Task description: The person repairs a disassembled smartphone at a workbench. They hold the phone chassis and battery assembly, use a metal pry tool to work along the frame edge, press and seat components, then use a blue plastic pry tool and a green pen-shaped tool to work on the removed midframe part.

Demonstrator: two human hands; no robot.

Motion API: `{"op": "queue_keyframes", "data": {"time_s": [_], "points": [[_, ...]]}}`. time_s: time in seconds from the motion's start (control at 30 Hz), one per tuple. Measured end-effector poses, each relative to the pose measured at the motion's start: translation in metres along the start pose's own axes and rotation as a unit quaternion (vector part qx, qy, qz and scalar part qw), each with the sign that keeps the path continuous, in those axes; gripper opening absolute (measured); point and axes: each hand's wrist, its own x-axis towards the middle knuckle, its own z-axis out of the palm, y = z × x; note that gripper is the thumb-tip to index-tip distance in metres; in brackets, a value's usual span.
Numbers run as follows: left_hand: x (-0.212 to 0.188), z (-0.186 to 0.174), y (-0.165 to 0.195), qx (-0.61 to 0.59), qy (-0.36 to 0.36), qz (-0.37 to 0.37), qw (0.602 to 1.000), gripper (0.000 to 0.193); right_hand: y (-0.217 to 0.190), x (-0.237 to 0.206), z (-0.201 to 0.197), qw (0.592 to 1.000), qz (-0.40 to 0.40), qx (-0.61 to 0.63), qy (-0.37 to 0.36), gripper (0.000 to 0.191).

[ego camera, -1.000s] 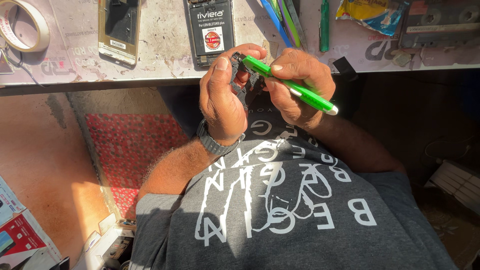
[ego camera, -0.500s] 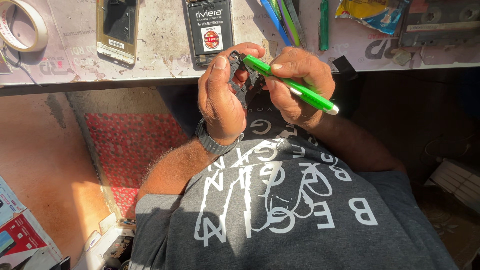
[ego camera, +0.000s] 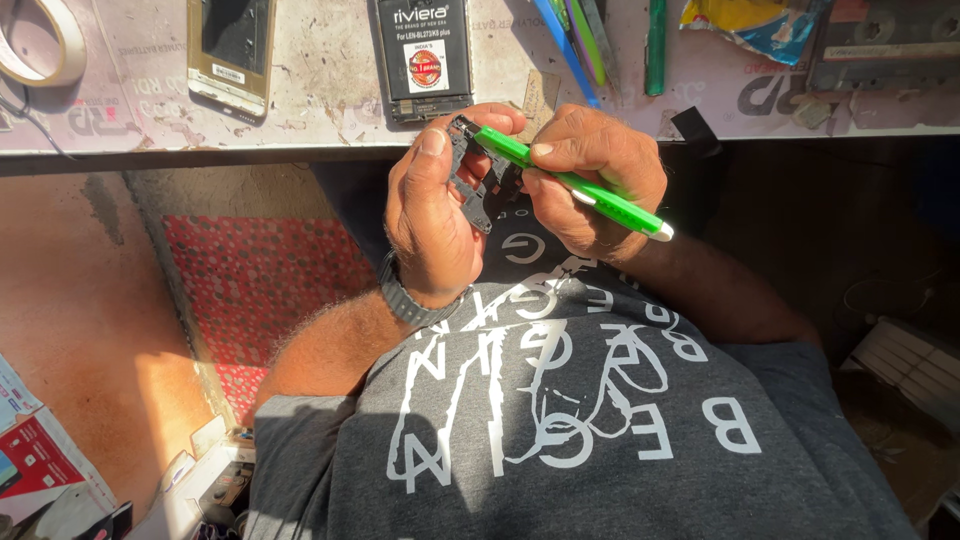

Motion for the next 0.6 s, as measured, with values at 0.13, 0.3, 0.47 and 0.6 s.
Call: {"op": "queue_keyframes", "data": {"time_s": [0.13,0.3,0.47,0.6], "points": [[-0.013,-0.014,0.002,-0.089,0.014,-0.067,0.994,0.047,-0.002,-0.002,0.005,0.998,0.047,-0.005,-0.047,0.022],[-0.024,-0.024,0.000,-0.096,0.037,-0.073,0.992,0.045,0.001,-0.004,0.011,0.994,0.068,-0.016,-0.087,0.020],[-0.028,-0.027,0.001,-0.073,0.031,-0.084,0.993,0.042,0.003,-0.004,0.013,0.994,0.068,0.031,-0.084,0.017],[-0.028,-0.030,0.002,-0.028,0.006,-0.064,0.998,0.041,0.003,-0.003,0.013,0.989,0.093,0.045,-0.103,0.015]]}}
